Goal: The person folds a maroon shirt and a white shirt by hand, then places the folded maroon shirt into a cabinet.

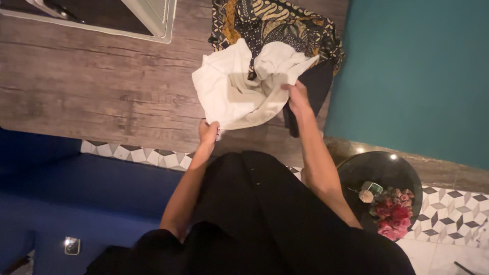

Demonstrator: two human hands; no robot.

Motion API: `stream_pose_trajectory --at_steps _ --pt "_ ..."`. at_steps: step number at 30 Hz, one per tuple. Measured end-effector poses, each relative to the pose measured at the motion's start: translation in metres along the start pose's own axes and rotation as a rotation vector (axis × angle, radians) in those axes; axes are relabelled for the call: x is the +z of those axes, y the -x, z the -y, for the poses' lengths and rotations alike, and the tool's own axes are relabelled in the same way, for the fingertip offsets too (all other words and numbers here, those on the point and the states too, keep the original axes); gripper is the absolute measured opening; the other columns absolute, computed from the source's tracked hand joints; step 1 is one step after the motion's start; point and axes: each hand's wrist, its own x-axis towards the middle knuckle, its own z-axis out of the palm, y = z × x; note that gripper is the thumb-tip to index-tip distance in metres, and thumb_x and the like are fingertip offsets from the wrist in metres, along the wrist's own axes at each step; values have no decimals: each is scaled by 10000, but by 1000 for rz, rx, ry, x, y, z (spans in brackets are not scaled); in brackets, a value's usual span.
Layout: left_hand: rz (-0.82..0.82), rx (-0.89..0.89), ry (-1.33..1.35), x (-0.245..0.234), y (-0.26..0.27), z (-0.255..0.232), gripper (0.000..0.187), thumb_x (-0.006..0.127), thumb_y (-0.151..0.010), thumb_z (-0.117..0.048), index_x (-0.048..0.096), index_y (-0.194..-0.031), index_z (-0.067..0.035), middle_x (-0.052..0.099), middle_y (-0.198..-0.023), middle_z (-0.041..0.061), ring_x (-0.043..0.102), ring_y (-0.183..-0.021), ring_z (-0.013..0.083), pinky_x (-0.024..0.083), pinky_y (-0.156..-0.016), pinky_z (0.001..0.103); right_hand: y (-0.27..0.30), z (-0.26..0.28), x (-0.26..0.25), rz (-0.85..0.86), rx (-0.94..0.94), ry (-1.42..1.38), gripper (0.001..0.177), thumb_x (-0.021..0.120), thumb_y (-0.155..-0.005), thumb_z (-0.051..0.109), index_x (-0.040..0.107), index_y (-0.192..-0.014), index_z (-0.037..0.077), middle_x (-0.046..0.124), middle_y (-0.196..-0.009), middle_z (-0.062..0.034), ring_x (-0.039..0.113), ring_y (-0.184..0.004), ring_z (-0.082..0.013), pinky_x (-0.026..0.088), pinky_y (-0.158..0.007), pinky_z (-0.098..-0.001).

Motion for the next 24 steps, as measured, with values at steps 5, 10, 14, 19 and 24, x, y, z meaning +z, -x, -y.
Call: stream_pose_trajectory --at_steps 5,10,14,19,24 --pt "-590 557 -482 13 -8 -14 473 829 -767 -161 558 -1100 39 575 -1098 236 519 -1081 389 423 -939 522 64 30 -5 231 -14 -279 522 619 -829 -123 546 -1342 -58 671 -1278 -172 674 -1156 -293 544 -1026 -410" --pt "-569 461 -487 35 -15 -67 641 878 -762 -301 536 -1208 7 536 -1237 241 475 -1216 385 389 -1060 505 131 3 -47 141 36 -485 543 651 -897 -2 500 -1414 -70 631 -1386 -156 598 -1299 -288 439 -1149 -415" --pt "-509 320 -544 61 -18 -110 1038 957 -670 -394 369 -1391 68 400 -1392 306 353 -1312 434 323 -1072 523 168 -32 -80 -84 195 -443 590 671 -976 219 489 -1467 -54 625 -1438 -139 599 -1310 -247 440 -1106 -352" --pt "-430 142 -383 75 -38 -109 1034 944 -634 -305 376 -1418 59 518 -1381 261 494 -1276 377 390 -1060 468 194 -49 -76 -183 267 -29 532 729 -910 200 595 -1347 -72 698 -1278 -140 683 -1131 -232 537 -971 -349" --pt "-177 277 65 60 -44 -93 609 830 -701 -145 659 -1238 86 750 -1181 185 701 -1066 293 537 -938 350 178 -65 -67 -175 173 372 410 725 -844 83 699 -1203 -113 757 -1101 -173 709 -962 -257 554 -848 -362"
